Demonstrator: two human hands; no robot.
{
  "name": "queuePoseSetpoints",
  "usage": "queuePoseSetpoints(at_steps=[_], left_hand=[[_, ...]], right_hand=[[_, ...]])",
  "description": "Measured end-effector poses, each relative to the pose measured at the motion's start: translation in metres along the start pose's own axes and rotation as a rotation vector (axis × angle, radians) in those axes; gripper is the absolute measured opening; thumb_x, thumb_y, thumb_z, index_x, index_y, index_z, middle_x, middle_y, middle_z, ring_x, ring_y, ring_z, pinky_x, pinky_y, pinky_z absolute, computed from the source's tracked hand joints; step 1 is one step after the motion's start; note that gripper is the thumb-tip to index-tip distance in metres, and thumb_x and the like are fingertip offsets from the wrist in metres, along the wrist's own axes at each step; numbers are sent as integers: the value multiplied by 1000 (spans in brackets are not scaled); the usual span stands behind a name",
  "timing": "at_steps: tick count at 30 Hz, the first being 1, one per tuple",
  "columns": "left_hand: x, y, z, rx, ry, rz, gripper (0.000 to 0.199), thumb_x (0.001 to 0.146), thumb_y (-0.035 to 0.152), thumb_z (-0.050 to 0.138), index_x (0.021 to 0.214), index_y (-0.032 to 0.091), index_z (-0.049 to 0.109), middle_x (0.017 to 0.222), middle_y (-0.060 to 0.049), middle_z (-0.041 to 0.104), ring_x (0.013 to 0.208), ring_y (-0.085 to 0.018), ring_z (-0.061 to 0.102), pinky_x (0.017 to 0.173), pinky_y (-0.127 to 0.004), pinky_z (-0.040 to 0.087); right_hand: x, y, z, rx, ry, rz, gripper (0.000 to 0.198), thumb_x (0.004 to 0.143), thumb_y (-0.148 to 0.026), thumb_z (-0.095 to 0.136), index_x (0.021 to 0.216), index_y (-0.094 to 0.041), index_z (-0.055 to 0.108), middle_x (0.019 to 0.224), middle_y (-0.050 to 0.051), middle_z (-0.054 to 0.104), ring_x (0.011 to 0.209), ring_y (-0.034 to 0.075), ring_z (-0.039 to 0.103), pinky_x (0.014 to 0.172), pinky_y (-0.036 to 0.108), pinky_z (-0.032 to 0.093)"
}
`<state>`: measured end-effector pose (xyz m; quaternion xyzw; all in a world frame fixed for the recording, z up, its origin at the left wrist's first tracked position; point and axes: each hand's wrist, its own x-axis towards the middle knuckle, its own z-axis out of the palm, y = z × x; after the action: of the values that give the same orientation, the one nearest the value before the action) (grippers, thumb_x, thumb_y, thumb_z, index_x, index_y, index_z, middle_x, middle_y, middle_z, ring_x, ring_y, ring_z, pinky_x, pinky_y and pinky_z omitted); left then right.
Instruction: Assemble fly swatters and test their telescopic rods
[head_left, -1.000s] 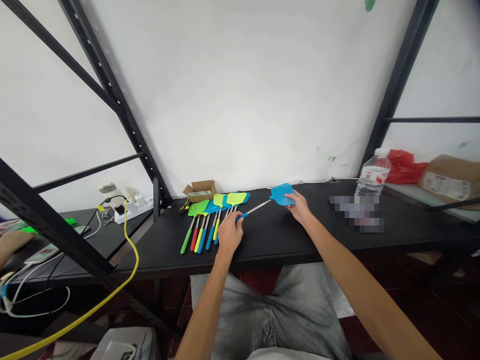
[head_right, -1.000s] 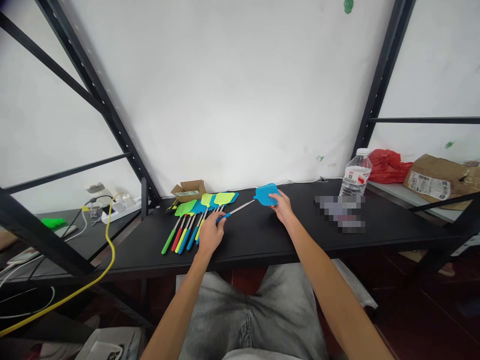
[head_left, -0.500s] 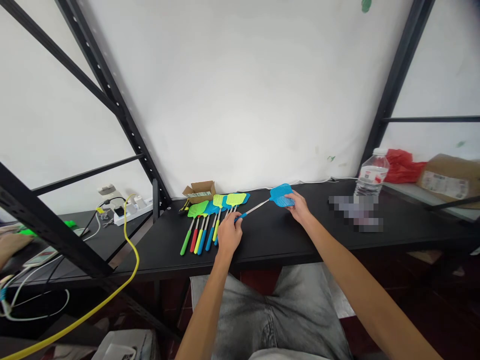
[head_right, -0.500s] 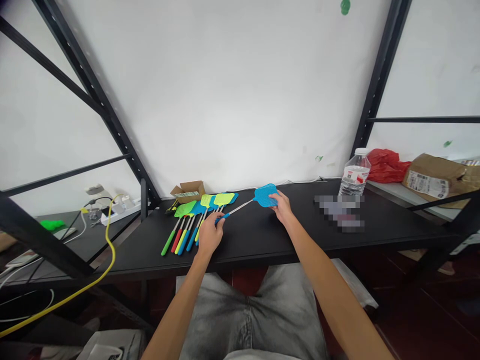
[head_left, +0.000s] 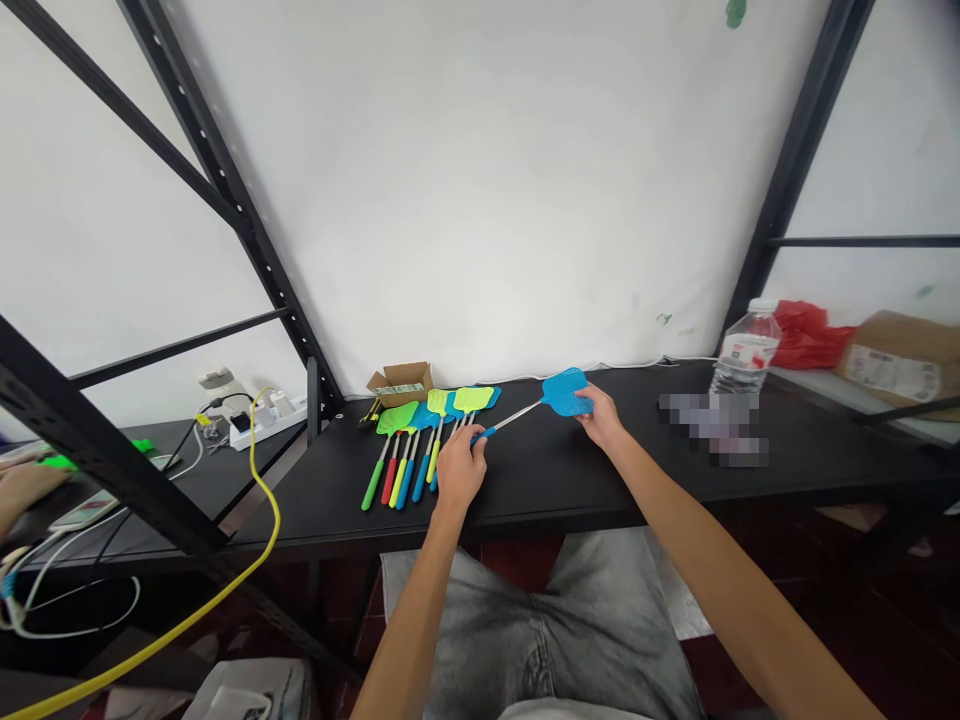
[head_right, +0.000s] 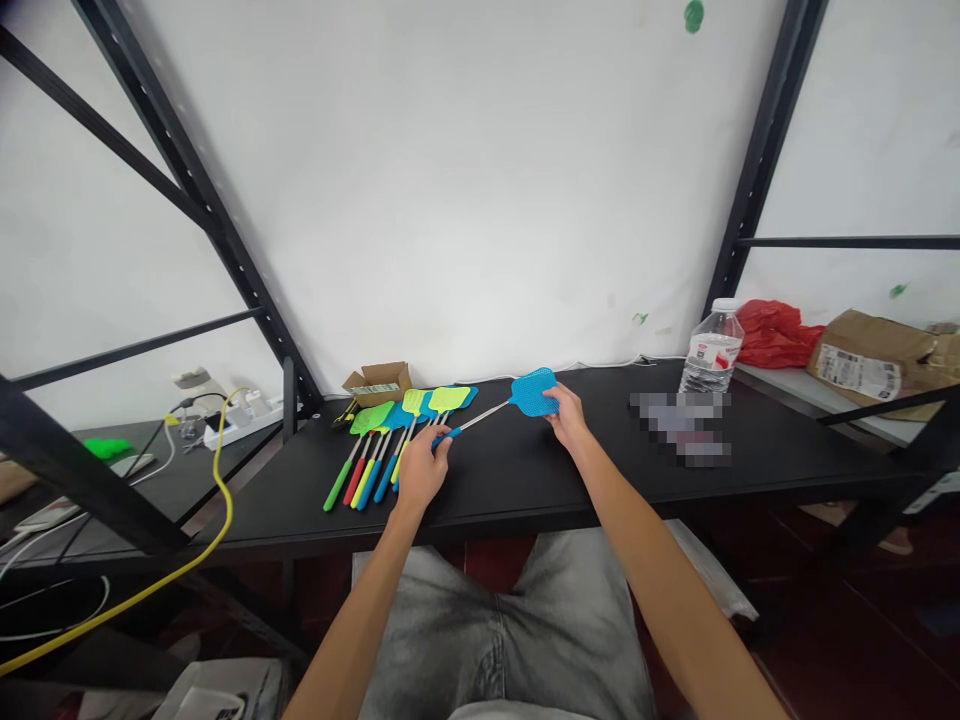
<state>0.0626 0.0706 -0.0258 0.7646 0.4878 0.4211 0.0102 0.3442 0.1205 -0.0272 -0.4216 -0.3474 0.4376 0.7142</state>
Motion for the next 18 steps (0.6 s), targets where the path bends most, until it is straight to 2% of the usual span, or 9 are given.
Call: queuePoseSetpoints(at_steps=[3,10,18], left_hand=[[0,0,0,3,1,1,21,92,22,47,105,23,64,107,-6,69,96,-22,64,81,-31,48],[0,0,0,-2,-4,3,21,92,23,48,105,22,64,107,-5,69,96,-22,64,81,-31,48],[1,-2,0,-3,-17,-8,22,92,24,48,105,21,66,107,-5,70,99,-21,64,86,-31,49]], right_hand=[[-1,-1,1,90,15,33,27,54,-26,65,81,-21,62,65,-2,59,55,14,51,48,25,40],[-1,-2,1,94,41,55,30,57,-30,69,86,-21,64,63,0,61,57,17,57,48,26,44],[6,2,0,218,96,114,17,53,-16,65,65,-20,53,54,-4,51,48,11,47,39,21,35]])
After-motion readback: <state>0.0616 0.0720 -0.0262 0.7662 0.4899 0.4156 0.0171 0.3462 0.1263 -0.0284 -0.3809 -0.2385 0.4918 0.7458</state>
